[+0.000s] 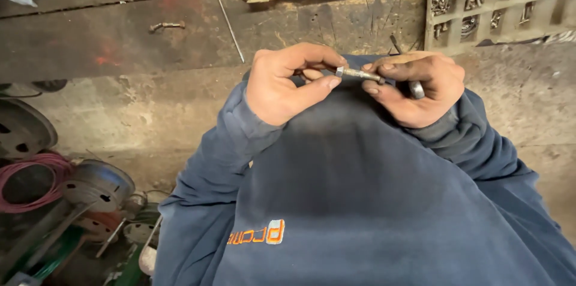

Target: Searching through organizer bins and matching nuts to bolts on a workbench.

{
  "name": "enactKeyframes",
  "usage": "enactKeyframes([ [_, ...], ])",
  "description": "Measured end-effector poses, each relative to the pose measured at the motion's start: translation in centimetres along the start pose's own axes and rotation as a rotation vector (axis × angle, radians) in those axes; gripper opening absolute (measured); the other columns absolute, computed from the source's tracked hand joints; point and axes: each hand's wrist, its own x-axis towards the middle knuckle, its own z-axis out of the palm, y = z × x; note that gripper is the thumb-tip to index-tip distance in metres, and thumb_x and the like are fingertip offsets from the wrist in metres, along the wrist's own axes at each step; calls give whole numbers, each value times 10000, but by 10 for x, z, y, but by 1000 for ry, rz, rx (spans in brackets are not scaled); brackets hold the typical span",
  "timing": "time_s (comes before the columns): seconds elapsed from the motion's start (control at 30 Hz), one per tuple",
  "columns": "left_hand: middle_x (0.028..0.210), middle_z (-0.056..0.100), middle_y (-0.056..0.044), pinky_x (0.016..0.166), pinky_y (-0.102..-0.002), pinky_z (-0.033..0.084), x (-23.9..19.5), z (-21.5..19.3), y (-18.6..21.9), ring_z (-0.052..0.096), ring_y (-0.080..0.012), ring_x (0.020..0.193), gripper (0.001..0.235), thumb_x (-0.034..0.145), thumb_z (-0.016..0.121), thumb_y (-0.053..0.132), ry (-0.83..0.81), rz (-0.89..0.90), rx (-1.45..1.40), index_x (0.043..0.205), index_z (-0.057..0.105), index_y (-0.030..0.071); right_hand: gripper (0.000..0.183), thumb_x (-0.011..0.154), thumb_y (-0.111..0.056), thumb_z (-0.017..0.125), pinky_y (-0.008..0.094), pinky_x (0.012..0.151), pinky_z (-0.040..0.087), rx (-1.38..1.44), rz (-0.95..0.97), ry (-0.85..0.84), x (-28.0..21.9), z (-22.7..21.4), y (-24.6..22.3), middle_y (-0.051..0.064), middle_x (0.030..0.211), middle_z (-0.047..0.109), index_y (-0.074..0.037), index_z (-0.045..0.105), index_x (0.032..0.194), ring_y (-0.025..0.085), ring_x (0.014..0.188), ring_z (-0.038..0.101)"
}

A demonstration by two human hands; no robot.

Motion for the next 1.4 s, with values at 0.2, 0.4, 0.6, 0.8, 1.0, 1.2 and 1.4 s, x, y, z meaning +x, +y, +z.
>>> enactKeyframes([
  [0.2, 997, 774, -41, 785, -230, 593, -5, 6, 11, 709, -60, 847, 201, 958, 740, 15, 62, 152, 229, 1159, 728, 19, 300, 924, -146, 875, 327, 749, 628, -102, -47, 23, 0, -4, 9, 189, 949, 737, 33, 642, 981, 280, 886, 787],
  [0.4, 997, 776, -68, 774, -256, 619, -5, 5, 15, 757, -116, 840, 201, 947, 758, 27, 65, 248, 393, 1147, 731, 36, 324, 1000, -317, 774, 285, 635, 541, -169, 10, -50, -10, -4, 17, 116, 780, 717, -39, 641, 899, 204, 659, 711],
  [0.6, 1035, 777, -73, 819, -257, 631, -6, 0, 12, 772, -126, 888, 212, 937, 745, 12, 50, 224, 304, 1147, 718, 25, 258, 1020, -222, 651, 308, 664, 541, -173, 108, -4, 19, 3, -17, 152, 864, 718, 22, 648, 935, 220, 673, 674],
  [0.8, 1028, 774, -69, 808, -254, 633, -5, 2, 13, 776, -131, 898, 215, 942, 741, 12, 31, 232, 301, 1155, 714, 30, 311, 1038, -268, 803, 304, 718, 575, -239, -132, -75, -9, -6, 13, 135, 931, 736, 4, 653, 1030, 261, 756, 741],
  [1.0, 1008, 769, -72, 770, -254, 623, -6, 2, 13, 769, -128, 857, 192, 947, 750, 21, 59, 269, 363, 1136, 719, 34, 255, 925, -317, 691, 294, 582, 497, -165, 149, -35, 2, 2, 3, 66, 697, 673, -63, 669, 912, 199, 570, 653],
  [1.2, 999, 764, -73, 767, -256, 619, -6, 3, 8, 766, -136, 852, 185, 953, 747, 20, 61, 290, 360, 1134, 714, 33, 388, 1075, -357, 761, 301, 631, 534, -246, -78, -55, -10, -5, 11, 120, 856, 716, 2, 648, 983, 232, 705, 694],
  [1.4, 995, 764, -76, 763, -256, 618, -7, 2, 9, 767, -133, 847, 187, 951, 748, 20, 64, 272, 349, 1133, 711, 31, 233, 1006, -273, 712, 286, 667, 550, -220, 53, -68, 7, -3, -4, 103, 852, 736, -48, 652, 987, 211, 690, 717],
])
